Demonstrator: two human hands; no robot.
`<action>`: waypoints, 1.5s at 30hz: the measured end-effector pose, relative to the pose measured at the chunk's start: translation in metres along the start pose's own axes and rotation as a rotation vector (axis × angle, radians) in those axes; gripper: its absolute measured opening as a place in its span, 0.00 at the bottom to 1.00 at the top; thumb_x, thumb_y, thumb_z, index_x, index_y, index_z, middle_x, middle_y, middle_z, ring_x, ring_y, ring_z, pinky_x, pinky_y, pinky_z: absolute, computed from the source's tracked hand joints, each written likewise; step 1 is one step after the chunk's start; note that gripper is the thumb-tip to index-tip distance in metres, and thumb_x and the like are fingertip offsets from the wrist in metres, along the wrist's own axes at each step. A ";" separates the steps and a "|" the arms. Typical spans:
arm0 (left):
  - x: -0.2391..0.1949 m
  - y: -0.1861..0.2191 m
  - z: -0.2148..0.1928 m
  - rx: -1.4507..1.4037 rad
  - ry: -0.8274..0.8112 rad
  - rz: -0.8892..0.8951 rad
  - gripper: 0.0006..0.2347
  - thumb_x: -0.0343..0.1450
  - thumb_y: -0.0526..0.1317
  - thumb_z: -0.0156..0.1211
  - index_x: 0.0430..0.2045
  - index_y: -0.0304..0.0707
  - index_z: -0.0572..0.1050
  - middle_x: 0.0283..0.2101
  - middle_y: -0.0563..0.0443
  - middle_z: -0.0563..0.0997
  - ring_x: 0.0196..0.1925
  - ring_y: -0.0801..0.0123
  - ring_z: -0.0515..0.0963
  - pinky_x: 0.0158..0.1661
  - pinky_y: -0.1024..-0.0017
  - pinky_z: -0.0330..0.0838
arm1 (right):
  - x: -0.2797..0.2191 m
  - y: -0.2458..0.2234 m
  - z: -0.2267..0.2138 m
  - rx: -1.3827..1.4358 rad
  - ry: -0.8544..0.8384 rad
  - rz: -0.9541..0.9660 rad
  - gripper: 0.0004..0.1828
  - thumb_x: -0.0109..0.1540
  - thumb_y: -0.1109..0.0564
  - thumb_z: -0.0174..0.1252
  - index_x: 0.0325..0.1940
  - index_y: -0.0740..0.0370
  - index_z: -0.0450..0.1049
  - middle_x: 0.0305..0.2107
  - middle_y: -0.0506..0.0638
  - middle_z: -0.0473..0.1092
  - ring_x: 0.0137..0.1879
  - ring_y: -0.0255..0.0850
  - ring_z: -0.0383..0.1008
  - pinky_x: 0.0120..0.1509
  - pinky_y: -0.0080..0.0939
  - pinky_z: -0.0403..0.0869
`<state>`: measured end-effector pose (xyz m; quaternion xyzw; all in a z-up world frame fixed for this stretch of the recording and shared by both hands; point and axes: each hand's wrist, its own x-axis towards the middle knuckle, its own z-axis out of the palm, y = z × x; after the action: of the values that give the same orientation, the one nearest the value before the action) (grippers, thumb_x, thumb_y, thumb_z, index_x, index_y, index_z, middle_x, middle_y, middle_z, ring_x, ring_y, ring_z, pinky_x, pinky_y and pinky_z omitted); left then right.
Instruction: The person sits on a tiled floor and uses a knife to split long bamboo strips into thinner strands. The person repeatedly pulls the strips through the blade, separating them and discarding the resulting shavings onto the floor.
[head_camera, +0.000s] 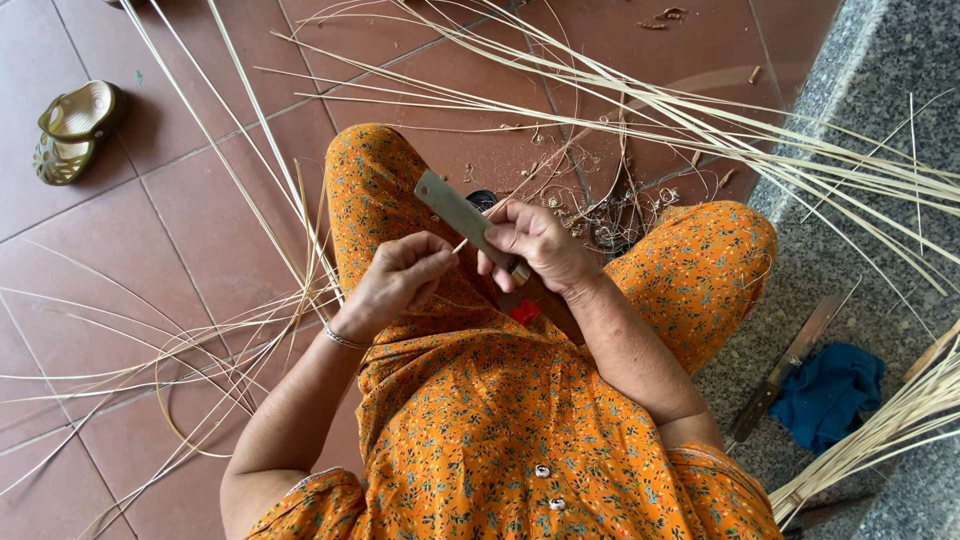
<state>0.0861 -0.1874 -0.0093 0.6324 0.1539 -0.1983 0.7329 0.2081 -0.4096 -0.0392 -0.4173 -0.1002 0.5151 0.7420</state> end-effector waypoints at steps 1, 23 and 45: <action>-0.003 0.001 -0.003 -0.104 -0.030 -0.053 0.09 0.77 0.41 0.55 0.37 0.33 0.76 0.16 0.61 0.67 0.15 0.83 0.61 0.17 0.80 0.54 | -0.001 -0.001 -0.002 0.027 -0.001 0.009 0.12 0.71 0.56 0.54 0.51 0.69 0.69 0.29 0.59 0.77 0.24 0.36 0.76 0.25 0.33 0.75; -0.063 -0.014 -0.065 -0.208 -0.005 -0.179 0.08 0.76 0.39 0.58 0.35 0.30 0.76 0.16 0.63 0.63 0.15 0.83 0.57 0.16 0.80 0.50 | -0.008 -0.030 -0.064 0.354 0.126 -0.219 0.04 0.72 0.62 0.54 0.49 0.62 0.73 0.32 0.59 0.76 0.26 0.37 0.74 0.27 0.37 0.72; 0.018 0.027 0.009 0.213 0.062 0.147 0.07 0.76 0.38 0.58 0.40 0.32 0.79 0.22 0.59 0.72 0.23 0.82 0.67 0.23 0.79 0.61 | -0.012 -0.010 0.003 0.204 -0.016 -0.085 0.14 0.72 0.59 0.51 0.60 0.66 0.65 0.29 0.59 0.76 0.24 0.37 0.73 0.25 0.32 0.72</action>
<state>0.1148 -0.1947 0.0065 0.7220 0.1077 -0.1397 0.6690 0.2080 -0.4196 -0.0263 -0.3309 -0.0709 0.4939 0.8010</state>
